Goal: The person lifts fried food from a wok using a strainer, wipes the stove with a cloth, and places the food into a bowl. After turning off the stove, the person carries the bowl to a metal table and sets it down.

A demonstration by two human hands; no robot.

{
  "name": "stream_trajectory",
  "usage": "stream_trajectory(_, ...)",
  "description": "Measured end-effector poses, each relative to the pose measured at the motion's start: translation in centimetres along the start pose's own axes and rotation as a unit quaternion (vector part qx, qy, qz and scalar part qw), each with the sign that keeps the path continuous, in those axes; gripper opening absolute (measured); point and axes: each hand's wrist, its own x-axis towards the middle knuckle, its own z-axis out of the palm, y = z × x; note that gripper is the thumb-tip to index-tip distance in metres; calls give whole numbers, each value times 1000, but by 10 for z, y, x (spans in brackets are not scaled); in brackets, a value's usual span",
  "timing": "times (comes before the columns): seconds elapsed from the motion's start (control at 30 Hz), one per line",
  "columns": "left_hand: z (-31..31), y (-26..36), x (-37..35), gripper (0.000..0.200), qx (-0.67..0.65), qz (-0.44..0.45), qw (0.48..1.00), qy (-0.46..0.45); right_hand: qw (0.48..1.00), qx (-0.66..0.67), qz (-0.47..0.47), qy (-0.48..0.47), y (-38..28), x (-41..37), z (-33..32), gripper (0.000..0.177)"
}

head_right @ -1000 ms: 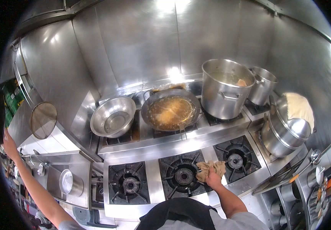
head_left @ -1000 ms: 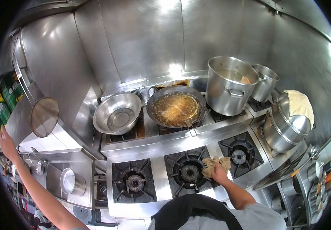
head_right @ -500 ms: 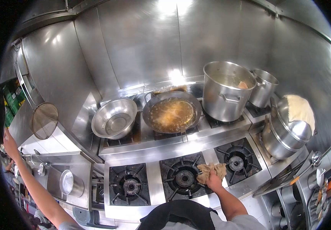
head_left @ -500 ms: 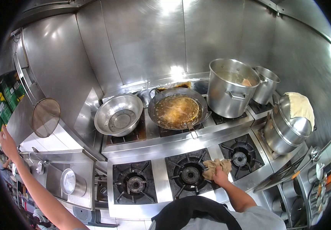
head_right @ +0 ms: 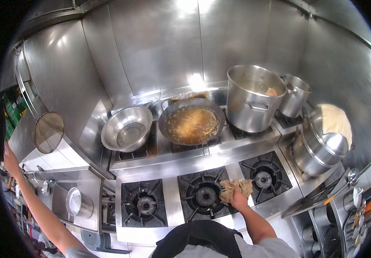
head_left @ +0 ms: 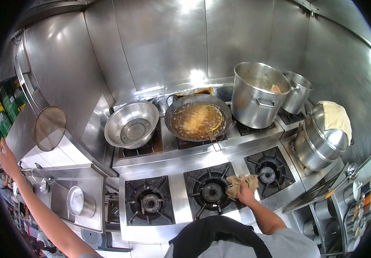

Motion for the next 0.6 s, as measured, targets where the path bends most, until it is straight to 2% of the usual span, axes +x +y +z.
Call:
stream_trajectory(0.07, 0, 1, 1, 68, -6, -3, 1000, 8, 1000, -6, 4, -4, 2, 1, 2, 36)
stream_trajectory(0.13, 2, 0, 3, 69, -81, -38, 996, 16, 1000, -12, 6, -7, 2, 2, 3, 37)
stream_trajectory(0.43, -19, 21, -6, 70, -99, -73, 992, -1, 1000, -14, 17, -6, -5, -1, -3, 37)
stream_trajectory(0.6, -7, 10, 0, 68, -90, -51, 994, 23, 999, -22, 26, -10, -3, 0, -1, 40)
